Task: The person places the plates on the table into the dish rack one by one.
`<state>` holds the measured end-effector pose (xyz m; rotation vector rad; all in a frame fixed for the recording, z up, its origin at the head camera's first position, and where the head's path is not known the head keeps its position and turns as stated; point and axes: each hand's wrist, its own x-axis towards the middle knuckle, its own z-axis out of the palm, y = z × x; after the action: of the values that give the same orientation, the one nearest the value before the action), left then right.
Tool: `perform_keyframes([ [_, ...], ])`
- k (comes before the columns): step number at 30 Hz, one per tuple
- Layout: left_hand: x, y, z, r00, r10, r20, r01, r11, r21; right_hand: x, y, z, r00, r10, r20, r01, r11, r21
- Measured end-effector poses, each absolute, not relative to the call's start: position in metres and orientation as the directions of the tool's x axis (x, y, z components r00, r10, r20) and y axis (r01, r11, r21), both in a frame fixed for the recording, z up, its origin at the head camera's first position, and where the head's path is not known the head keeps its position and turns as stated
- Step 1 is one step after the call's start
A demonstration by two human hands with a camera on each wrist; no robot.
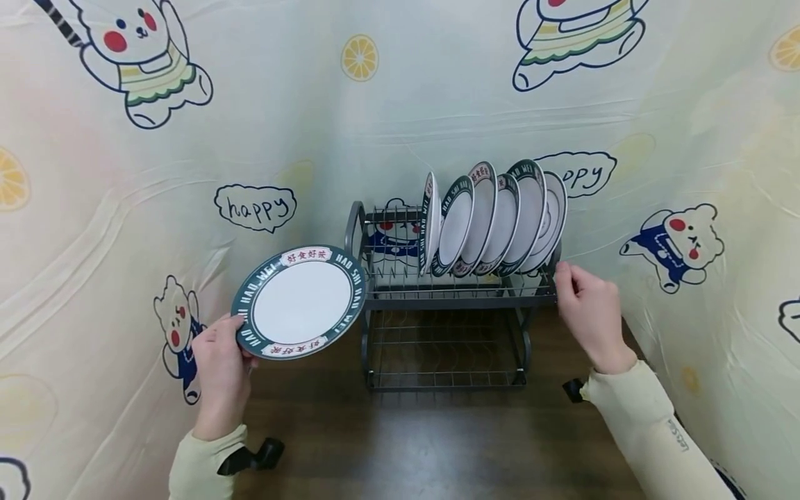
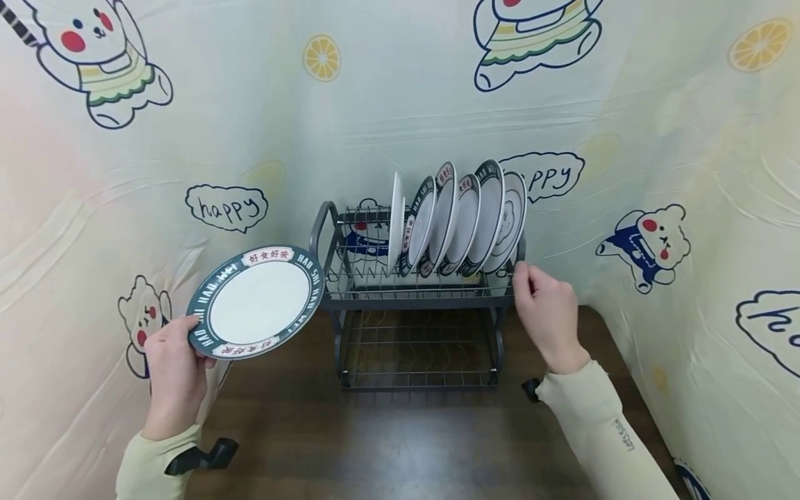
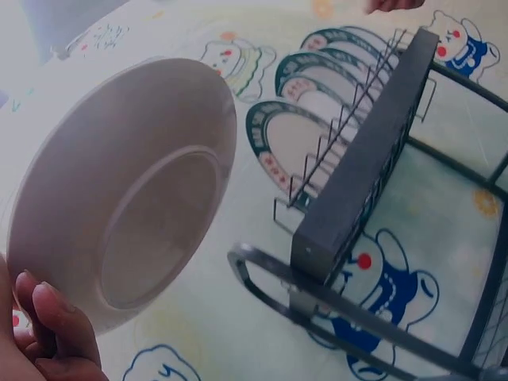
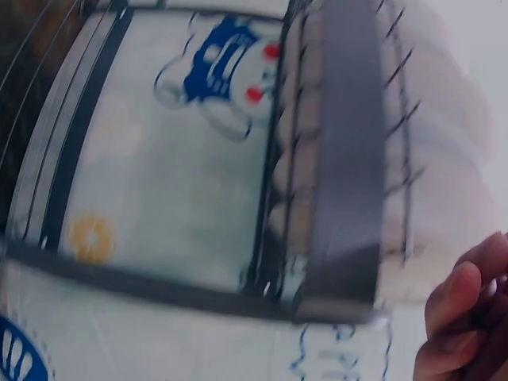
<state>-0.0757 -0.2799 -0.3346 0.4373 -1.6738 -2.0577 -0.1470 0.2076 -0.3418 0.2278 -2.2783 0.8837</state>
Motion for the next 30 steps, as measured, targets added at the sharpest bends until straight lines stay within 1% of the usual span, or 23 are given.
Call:
perform_keyframes([
  [2,-0.073,-0.277,-0.333,-0.862,-0.505,0.033,0.130,-0.157,0.979,-0.142,0.199,-0.338,-0.800,0.047,0.598,-0.403,0.696,-0.594],
  [5,-0.071,-0.271,-0.331,-0.883,-0.469,0.037,0.122,-0.151,0.981,-0.136,0.185,-0.333,-0.864,-0.017,0.503,-0.402,0.626,-0.669],
  [9,-0.068,-0.264,-0.330,-0.904,-0.424,0.055,0.128,-0.145,0.981,-0.128,0.165,-0.327,-0.902,-0.133,0.410,-0.408,0.571,-0.712],
  [14,-0.065,-0.254,-0.332,-0.930,-0.362,0.071,0.125,-0.129,0.984,-0.120,0.139,-0.321,-0.905,-0.261,0.337,-0.425,0.517,-0.743],
  [19,-0.063,-0.242,-0.334,-0.947,-0.310,0.078,0.116,-0.107,0.987,-0.116,0.118,-0.317,-0.894,-0.350,0.279,-0.428,0.487,-0.761],
  [25,-0.062,-0.228,-0.337,-0.962,-0.258,0.094,0.115,-0.069,0.991,-0.113,0.105,-0.317,-0.895,-0.391,0.216,-0.398,0.477,-0.784],
  [30,-0.062,-0.219,-0.339,-0.974,-0.213,0.079,0.094,-0.060,0.994,-0.112,0.101,-0.320,-0.905,-0.395,0.158,-0.342,0.454,-0.823],
])
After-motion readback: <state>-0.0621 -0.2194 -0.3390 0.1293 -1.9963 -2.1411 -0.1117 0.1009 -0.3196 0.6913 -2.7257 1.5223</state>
